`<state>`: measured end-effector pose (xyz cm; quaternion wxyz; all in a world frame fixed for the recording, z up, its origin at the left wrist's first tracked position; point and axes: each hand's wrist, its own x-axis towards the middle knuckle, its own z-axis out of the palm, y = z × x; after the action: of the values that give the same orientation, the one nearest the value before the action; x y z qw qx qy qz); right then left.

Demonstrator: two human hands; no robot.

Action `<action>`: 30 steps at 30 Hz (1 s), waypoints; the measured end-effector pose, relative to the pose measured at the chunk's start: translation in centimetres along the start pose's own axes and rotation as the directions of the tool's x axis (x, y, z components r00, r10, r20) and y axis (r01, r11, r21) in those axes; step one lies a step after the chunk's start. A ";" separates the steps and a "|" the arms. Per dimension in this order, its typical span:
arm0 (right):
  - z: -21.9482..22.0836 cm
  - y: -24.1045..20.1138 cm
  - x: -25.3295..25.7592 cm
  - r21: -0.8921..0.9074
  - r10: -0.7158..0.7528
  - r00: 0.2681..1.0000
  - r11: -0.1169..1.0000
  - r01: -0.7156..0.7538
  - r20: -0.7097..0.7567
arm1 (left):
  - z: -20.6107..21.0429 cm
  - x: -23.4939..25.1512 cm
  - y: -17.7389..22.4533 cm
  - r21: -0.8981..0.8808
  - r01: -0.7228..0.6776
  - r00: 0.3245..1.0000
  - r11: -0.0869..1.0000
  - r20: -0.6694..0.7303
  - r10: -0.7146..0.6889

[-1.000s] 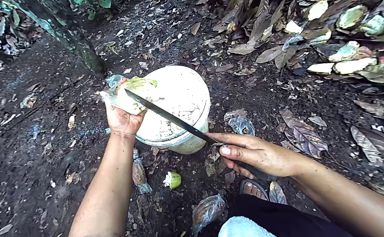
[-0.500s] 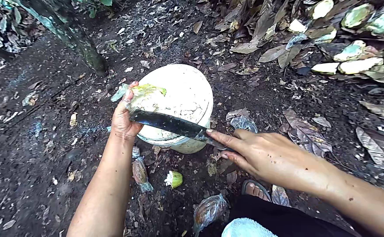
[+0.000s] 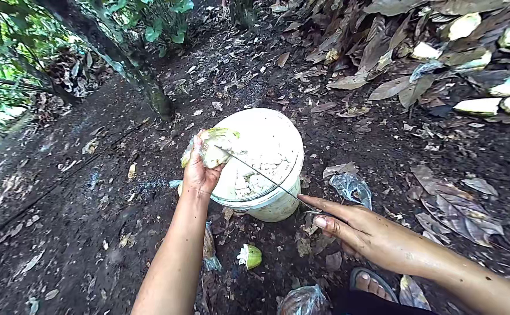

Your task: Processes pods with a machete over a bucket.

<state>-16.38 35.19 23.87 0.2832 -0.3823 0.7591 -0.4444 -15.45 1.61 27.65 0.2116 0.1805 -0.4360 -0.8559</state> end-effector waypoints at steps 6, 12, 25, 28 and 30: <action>-0.2 -0.4 -0.7 0.118 -0.039 0.999 0.992 0.034 0.037 | -0.9 0.1 -0.3 0.013 -0.087 0.995 0.996 0.045 0.086; 0.4 -1.1 0.3 -0.001 -0.024 0.998 1.000 0.024 0.050 | -0.4 -0.2 -1.2 0.002 -0.159 0.985 0.987 0.067 0.158; 1.2 -1.4 0.3 0.261 0.003 0.998 0.965 -0.021 0.070 | -1.0 -0.4 -2.1 0.303 -0.500 0.864 0.811 0.120 0.488; 1.5 -1.0 0.8 0.166 0.033 0.998 0.985 -0.041 0.047 | -0.6 -0.7 -2.4 0.285 -0.504 0.862 0.816 0.097 0.498; 1.6 -0.8 0.8 0.134 0.028 1.000 0.991 -0.029 0.013 | 0.1 -1.0 -2.0 0.257 -0.450 0.888 0.856 0.026 0.459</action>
<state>-15.34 33.51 23.78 0.3188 -0.3538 0.7313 -0.4882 -15.08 3.25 26.17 0.3904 0.1139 -0.5688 -0.7149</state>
